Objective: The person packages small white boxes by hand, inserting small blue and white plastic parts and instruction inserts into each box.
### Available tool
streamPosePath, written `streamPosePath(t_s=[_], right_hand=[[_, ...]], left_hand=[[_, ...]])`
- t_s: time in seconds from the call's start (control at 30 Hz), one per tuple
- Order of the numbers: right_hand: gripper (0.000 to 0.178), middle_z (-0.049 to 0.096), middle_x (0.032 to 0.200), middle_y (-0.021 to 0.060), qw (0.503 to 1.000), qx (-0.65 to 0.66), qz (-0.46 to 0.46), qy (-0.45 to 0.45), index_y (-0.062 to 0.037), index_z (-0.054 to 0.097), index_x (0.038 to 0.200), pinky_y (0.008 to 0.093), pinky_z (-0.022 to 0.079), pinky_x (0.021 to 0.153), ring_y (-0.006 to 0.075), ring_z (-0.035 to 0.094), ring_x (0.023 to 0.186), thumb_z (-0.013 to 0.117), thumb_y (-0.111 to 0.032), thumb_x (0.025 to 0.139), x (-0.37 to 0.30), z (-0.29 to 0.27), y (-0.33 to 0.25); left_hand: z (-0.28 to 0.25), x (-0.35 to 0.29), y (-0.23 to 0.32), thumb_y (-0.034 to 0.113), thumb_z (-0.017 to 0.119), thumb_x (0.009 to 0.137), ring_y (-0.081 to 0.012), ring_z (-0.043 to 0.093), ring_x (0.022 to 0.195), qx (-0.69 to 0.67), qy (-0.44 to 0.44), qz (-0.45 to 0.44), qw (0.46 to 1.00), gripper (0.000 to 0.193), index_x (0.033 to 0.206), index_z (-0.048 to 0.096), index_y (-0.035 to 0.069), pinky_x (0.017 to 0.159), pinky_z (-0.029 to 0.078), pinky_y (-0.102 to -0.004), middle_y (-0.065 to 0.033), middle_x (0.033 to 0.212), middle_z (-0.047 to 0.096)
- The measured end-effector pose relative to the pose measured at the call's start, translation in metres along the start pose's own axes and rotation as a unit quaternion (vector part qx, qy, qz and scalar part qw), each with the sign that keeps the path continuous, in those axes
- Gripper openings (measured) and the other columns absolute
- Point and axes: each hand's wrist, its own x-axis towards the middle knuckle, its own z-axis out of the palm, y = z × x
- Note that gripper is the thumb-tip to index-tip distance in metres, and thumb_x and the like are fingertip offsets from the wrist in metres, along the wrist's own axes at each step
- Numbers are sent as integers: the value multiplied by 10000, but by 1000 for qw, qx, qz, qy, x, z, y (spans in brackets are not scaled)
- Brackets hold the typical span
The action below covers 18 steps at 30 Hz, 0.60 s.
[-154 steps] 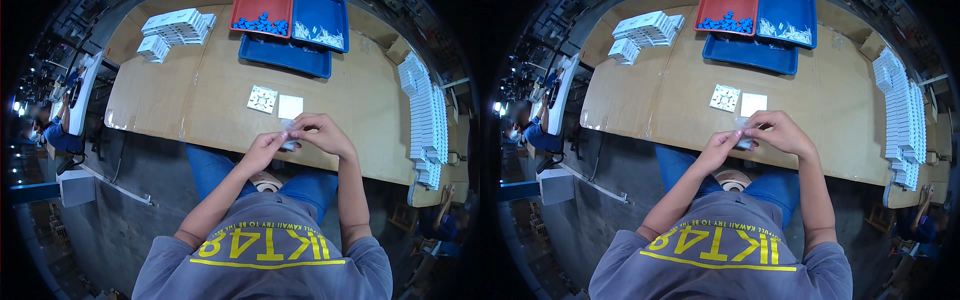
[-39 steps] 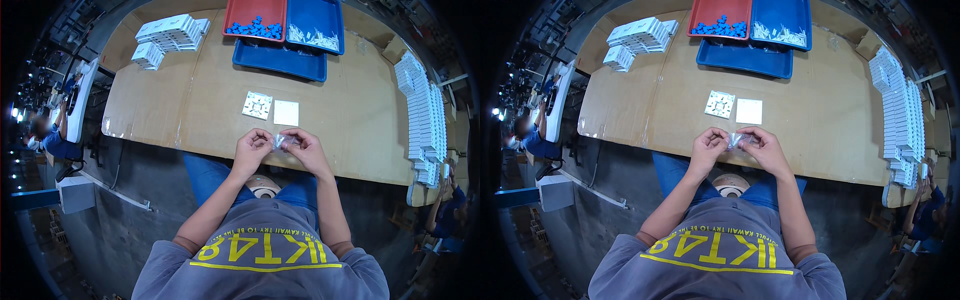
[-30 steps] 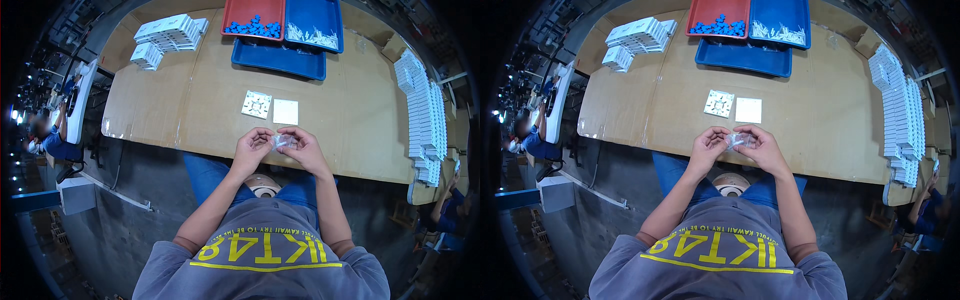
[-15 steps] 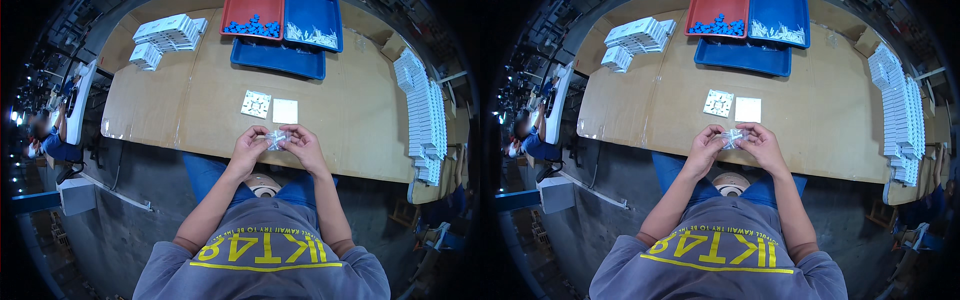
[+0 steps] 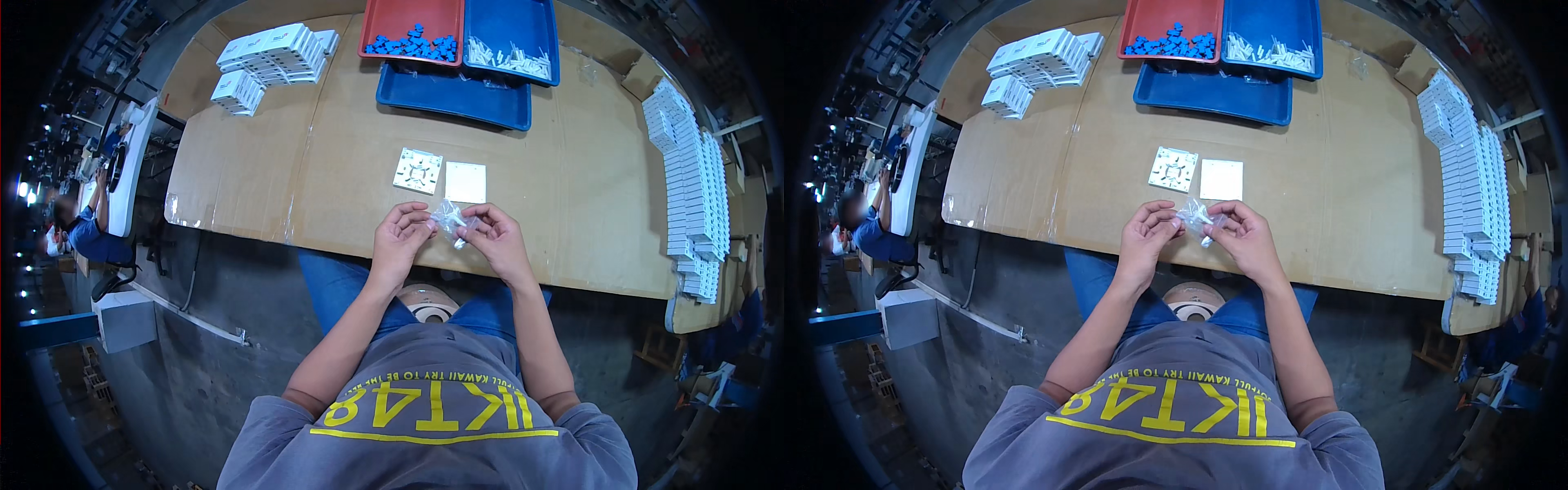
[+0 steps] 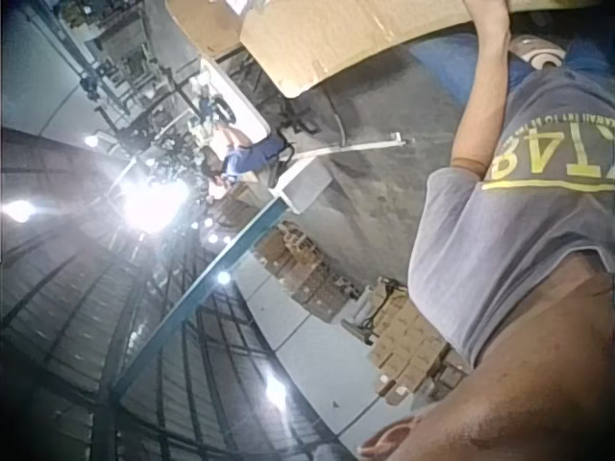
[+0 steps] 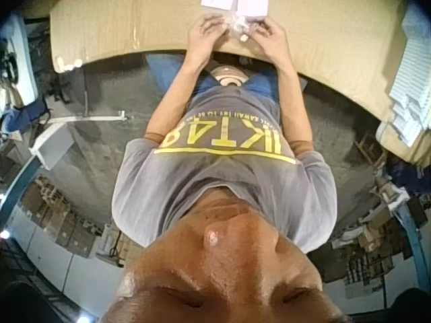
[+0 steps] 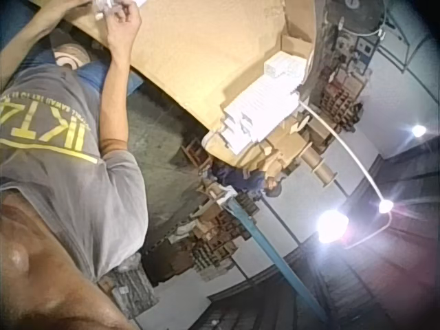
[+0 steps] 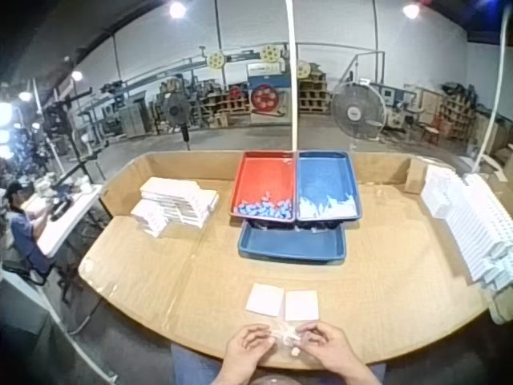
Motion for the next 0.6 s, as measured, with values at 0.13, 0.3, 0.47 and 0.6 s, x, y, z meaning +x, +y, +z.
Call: streamPosePath(t_s=[0.13,0.3,0.47,0.6], right_hand=[[223,694,1018,61,1000,-24,11,1,22,630,1125,237,556,857,87,675,932,728,63,928,-2,3,3],[222,690,985,39,1000,-23,17,-7,1,628,1073,217,547,823,72,664,910,757,64,904,-3,9,-1],[255,696,1012,53,1000,10,5,10,17,635,1124,237,556,845,96,678,977,770,40,909,-2,12,-4],[336,695,1025,46,1000,5,10,6,33,648,1217,245,555,897,106,672,991,768,47,903,-1,13,-6]], left_hand=[[3,-1,3,53,691,1004,-121,692,963,-37,31,-16,999,243,1230,621,-7,889,583,-274,-70,1070,701],[4,1,1,70,701,1007,-119,701,910,-27,58,1,998,164,1140,669,-21,863,586,-267,-80,1012,730],[2,2,1,55,686,1015,-124,704,895,2,36,36,999,124,1104,698,-31,834,587,-256,-88,1011,735],[-3,2,-1,63,681,1021,-129,704,895,31,5,63,998,139,1117,695,-37,839,587,-260,-89,1004,734]])
